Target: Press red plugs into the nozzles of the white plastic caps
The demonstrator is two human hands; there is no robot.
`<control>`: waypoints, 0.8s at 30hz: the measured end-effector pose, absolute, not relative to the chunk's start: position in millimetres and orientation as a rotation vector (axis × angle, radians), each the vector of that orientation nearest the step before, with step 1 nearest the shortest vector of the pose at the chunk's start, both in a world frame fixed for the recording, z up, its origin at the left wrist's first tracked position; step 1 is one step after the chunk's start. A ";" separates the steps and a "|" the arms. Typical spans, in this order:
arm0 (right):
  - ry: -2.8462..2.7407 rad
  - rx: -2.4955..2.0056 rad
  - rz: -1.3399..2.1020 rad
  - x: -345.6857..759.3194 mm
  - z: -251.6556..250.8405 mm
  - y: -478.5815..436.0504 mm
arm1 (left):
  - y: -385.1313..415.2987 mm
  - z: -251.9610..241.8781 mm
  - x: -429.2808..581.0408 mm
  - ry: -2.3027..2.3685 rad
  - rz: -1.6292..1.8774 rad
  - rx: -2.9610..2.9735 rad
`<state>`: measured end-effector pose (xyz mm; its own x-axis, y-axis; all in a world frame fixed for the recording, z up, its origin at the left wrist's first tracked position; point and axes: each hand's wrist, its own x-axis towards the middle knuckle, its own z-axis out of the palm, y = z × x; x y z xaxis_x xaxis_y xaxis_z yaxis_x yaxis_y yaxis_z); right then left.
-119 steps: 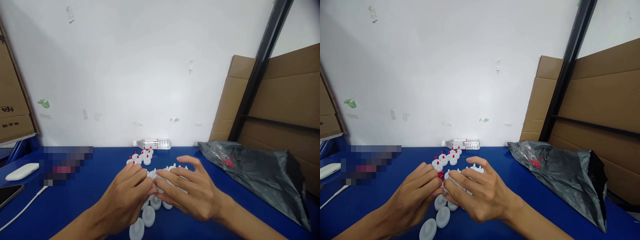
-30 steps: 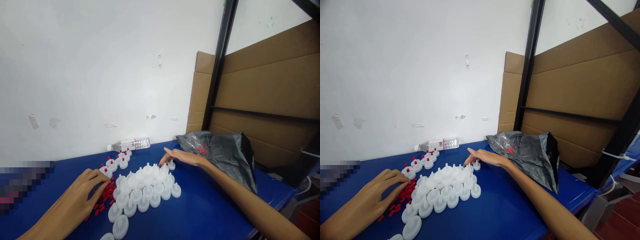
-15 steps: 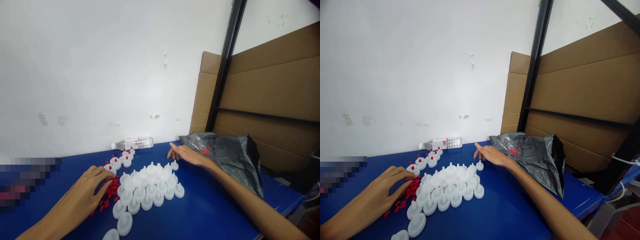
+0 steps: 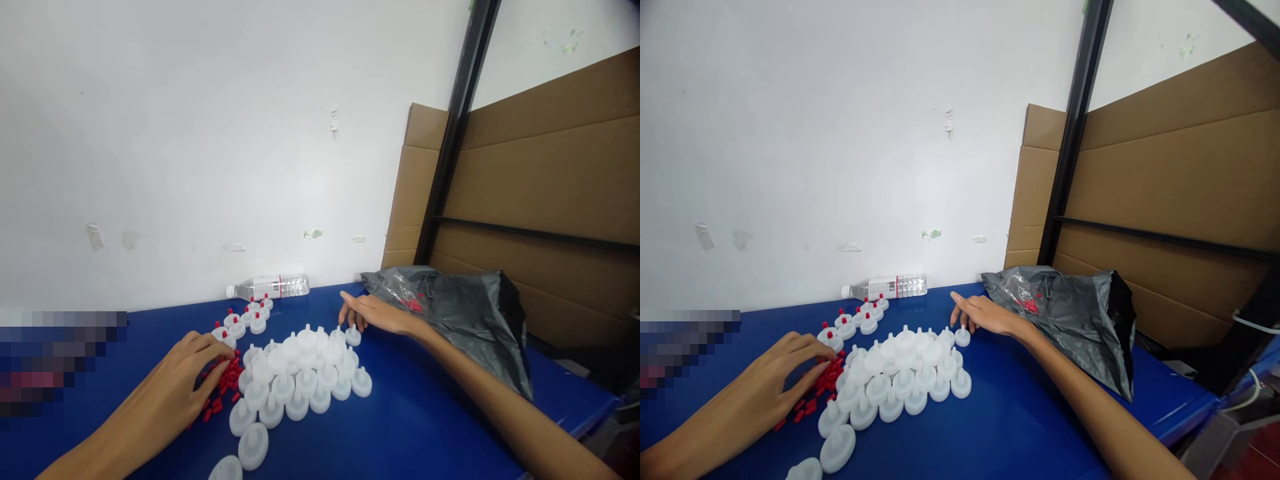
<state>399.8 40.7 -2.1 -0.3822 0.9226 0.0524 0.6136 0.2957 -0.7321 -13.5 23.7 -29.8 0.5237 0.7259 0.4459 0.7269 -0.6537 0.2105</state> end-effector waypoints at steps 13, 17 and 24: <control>-2.099 -1.299 0.932 396.6 0.3 39.1 | 19.0 -20.8 -9.2 -1.259 -0.810 -2.743; -2.137 -1.251 0.936 391.9 2.7 35.2 | 19.7 -20.4 -8.4 -1.260 -0.808 -2.757; -2.186 -1.210 0.976 381.3 9.1 25.0 | 19.9 -23.4 -9.1 -1.306 -0.787 -2.768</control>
<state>381.3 25.0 9.1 -0.5104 0.8585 0.0501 0.5357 0.3630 -0.7624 -9.1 19.9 -23.4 0.5344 0.7284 0.4288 0.7191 -0.6584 0.2222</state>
